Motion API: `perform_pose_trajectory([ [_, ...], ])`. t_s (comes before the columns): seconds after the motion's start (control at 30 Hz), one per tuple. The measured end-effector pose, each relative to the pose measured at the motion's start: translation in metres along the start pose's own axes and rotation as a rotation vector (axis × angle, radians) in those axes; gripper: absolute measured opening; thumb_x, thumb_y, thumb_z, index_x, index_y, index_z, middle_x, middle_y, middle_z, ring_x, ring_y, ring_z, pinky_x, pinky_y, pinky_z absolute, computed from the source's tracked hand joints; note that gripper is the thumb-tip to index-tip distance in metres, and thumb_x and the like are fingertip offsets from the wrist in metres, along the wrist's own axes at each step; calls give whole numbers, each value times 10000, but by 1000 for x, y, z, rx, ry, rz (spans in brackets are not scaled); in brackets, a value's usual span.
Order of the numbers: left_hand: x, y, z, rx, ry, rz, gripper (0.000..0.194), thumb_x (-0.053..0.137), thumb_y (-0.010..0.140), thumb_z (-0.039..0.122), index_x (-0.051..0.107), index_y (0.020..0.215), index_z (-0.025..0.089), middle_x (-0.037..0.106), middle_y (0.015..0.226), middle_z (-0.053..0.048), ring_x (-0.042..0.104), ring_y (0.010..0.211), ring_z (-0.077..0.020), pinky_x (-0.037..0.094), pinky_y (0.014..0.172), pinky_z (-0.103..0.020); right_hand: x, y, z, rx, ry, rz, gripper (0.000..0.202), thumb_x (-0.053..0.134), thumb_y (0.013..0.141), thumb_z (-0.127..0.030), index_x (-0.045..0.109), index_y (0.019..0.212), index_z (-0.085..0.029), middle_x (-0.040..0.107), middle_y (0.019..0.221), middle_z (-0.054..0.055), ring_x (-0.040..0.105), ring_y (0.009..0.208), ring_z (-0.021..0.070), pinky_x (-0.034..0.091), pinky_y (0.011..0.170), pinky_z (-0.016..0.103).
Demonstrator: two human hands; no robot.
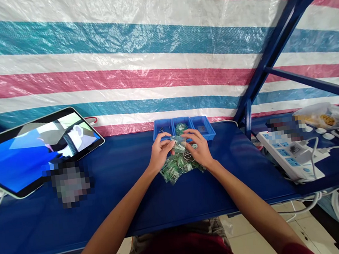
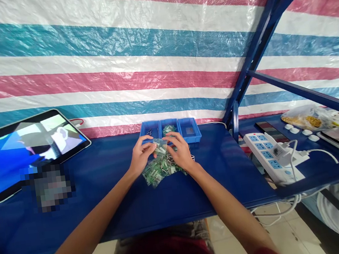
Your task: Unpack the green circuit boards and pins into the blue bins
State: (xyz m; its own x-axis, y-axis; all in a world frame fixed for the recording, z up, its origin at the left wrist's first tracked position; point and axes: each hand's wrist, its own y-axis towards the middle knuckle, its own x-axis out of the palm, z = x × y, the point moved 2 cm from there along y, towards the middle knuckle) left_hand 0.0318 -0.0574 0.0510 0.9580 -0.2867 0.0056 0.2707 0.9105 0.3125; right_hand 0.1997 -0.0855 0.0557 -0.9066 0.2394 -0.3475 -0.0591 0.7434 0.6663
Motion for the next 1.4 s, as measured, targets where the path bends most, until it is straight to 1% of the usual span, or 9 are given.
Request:
perform_pose_trajectory([
  [0.17, 2, 0, -4, -11, 9, -73, 334, 614, 832, 459, 529, 1007, 187, 597, 673, 18, 572, 511, -111, 478, 556, -244, 0, 1, 0, 44, 34, -17, 152, 512, 891, -310, 625, 860, -213, 662, 1050, 81, 632, 966, 197, 550, 735, 310],
  [0.3, 0, 1, -5, 76, 93, -93, 409, 497, 879, 546, 633, 972, 171, 591, 918, -74, 600, 785, -169, 504, 632, -261, 1, 0, -1, 104, 48, -7, 143, 524, 861, -333, 594, 840, -210, 699, 957, 66, 655, 893, 198, 542, 731, 314],
  [0.4, 1, 0, -3, 156, 151, -187, 425, 593, 818, 545, 636, 1075, 209, 512, 1155, -107, 562, 1014, -223, 510, 761, -294, 0, -1, -1, 159, 19, 20, 121, 543, 821, -324, 574, 799, -209, 693, 816, 37, 644, 707, 172, 531, 675, 301],
  [0.5, 5, -3, -1, 177, 262, -247, 484, 710, 742, 478, 603, 1152, 245, 491, 1221, -107, 523, 1113, -252, 492, 841, -321, 0, -2, 0, 195, -48, 55, 81, 547, 774, -288, 559, 755, -210, 633, 656, -8, 576, 569, 143, 504, 613, 279],
  [0.73, 3, -4, -7, 103, 275, -132, 280, 626, 827, 409, 645, 964, 166, 658, 883, -58, 636, 826, -203, 497, 770, -314, 2, -2, -1, 157, -79, 49, 97, 540, 783, -267, 539, 709, -205, 554, 594, -26, 526, 527, 125, 472, 567, 255],
  [0.93, -2, -1, -3, -16, 29, 28, 522, 703, 768, 356, 462, 1203, 197, 628, 604, 37, 638, 555, -163, 501, 643, -286, 1, -2, -3, 47, 20, 0, 246, 428, 875, -214, 595, 1055, -204, 615, 998, 69, 629, 717, 144, 528, 621, 281],
  [1.13, -1, 1, 0, -41, -28, -23, 281, 697, 770, 359, 586, 944, 169, 604, 533, 33, 606, 519, -145, 484, 622, -280, 1, -2, -1, -18, 0, -51, 349, 460, 894, -228, 566, 1224, -278, 527, 1176, 89, 622, 845, 151, 559, 695, 303],
  [1.3, 1, 2, -6, -92, -132, -90, 328, 688, 772, 439, 625, 928, 158, 618, 600, 8, 595, 516, -146, 485, 587, -296, 2, -1, 2, -7, -12, -59, 214, 513, 890, -280, 640, 1059, -248, 562, 1151, 93, 605, 966, 194, 562, 715, 314],
  [1.4, 1, 2, -7, -95, -170, -94, 432, 543, 846, 558, 633, 874, 136, 592, 607, -17, 560, 505, -139, 466, 547, -295, 3, -1, 4, 13, -38, -54, 164, 542, 883, -341, 649, 898, -216, 641, 967, 78, 625, 889, 204, 549, 692, 316],
])
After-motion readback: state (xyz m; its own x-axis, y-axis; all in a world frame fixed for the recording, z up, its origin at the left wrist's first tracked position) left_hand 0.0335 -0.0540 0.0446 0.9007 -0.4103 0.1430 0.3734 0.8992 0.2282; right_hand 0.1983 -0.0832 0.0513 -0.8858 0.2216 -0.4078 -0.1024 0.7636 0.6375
